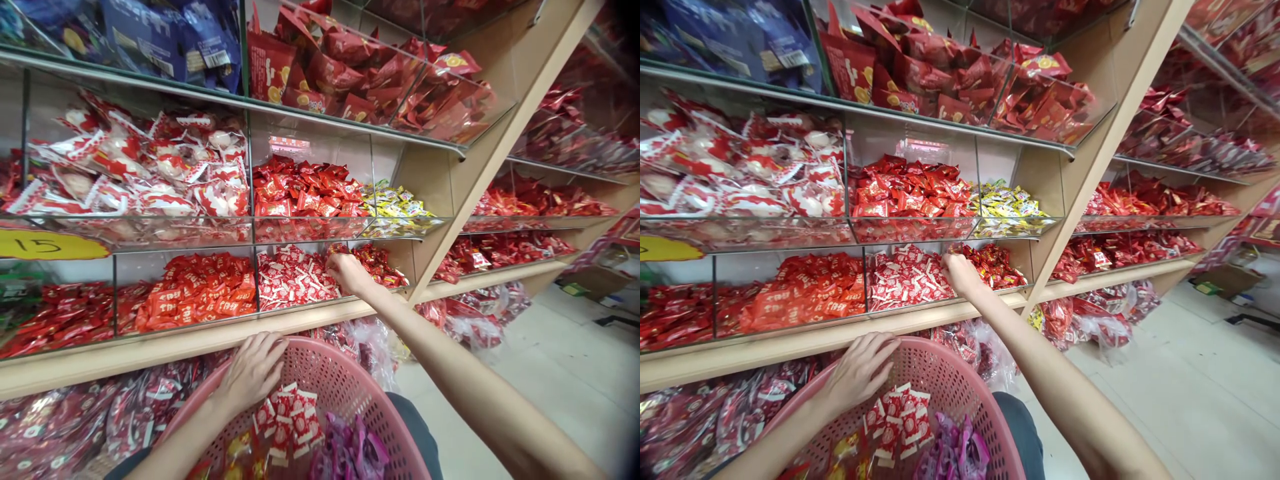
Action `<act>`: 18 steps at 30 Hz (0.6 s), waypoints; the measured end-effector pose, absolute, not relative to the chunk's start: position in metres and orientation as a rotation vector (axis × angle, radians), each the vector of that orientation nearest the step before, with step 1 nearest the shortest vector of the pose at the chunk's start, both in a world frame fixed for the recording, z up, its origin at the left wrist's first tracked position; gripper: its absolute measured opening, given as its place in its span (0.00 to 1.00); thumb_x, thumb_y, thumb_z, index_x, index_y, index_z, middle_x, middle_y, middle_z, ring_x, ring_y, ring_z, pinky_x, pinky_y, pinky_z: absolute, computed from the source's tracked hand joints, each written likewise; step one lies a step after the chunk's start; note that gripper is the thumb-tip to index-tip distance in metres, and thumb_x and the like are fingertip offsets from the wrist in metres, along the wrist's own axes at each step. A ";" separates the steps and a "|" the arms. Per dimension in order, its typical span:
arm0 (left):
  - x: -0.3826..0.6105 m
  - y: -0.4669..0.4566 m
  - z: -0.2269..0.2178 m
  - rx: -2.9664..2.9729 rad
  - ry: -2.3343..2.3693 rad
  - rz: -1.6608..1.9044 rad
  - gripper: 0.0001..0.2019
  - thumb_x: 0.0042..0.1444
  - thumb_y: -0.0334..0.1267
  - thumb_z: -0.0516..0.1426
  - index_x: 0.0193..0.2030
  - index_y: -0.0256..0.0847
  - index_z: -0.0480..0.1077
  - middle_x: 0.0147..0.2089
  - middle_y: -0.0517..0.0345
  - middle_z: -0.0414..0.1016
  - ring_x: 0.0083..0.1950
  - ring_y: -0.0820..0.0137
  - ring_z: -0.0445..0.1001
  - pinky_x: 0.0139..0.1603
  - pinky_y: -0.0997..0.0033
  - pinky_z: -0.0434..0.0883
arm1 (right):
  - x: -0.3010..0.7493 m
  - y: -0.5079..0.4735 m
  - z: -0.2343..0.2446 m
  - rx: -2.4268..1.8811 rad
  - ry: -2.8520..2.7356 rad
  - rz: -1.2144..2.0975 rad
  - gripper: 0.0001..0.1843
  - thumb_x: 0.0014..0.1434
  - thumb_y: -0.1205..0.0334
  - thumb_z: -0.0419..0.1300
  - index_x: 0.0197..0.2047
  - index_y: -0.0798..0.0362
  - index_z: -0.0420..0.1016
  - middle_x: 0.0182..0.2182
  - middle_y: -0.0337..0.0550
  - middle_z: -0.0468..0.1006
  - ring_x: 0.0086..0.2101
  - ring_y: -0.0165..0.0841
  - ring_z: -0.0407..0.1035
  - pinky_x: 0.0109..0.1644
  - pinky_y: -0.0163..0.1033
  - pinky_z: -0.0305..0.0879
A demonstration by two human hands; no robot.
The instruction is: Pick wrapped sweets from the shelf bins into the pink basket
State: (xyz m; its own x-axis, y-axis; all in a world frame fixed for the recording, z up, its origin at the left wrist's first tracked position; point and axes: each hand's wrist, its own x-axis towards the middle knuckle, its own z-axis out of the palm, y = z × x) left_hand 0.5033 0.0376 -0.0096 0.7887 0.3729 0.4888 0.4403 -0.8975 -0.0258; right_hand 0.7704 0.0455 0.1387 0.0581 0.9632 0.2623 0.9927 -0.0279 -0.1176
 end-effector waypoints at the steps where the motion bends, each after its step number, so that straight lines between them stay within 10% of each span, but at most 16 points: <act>1: 0.504 0.037 -0.009 -2.838 -0.653 -0.732 0.18 0.60 0.32 0.49 0.57 0.37 0.64 0.54 0.47 0.68 0.52 0.59 0.65 0.51 0.56 0.64 | 0.770 0.047 0.136 -2.128 -1.992 -0.159 0.07 0.60 0.67 0.55 0.40 0.54 0.73 0.41 0.50 0.77 0.43 0.36 0.71 0.42 0.34 0.61; 10: 0.503 0.036 -0.010 -2.835 -0.658 -0.751 0.20 0.58 0.31 0.50 0.58 0.39 0.63 0.55 0.48 0.68 0.52 0.60 0.65 0.52 0.57 0.64 | 0.763 0.054 0.129 -2.211 -1.932 -0.150 0.09 0.58 0.73 0.53 0.38 0.59 0.74 0.40 0.60 0.76 0.43 0.44 0.72 0.42 0.39 0.63; 18: 0.503 0.036 -0.009 -2.849 -0.663 -0.765 0.19 0.58 0.31 0.50 0.57 0.39 0.64 0.54 0.48 0.68 0.53 0.59 0.65 0.52 0.57 0.64 | 0.761 0.017 0.149 -1.579 -1.688 0.773 0.09 0.60 0.59 0.55 0.34 0.56 0.69 0.15 0.32 0.67 0.15 0.24 0.61 0.19 0.29 0.57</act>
State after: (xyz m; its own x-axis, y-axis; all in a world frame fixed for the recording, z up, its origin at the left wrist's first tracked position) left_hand 0.5033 0.0357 -0.0092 0.7764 0.3823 0.5011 0.4418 -0.8971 -0.0001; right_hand 0.7614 0.0172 0.1494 -0.0224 0.9960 0.0862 0.5854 0.0830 -0.8065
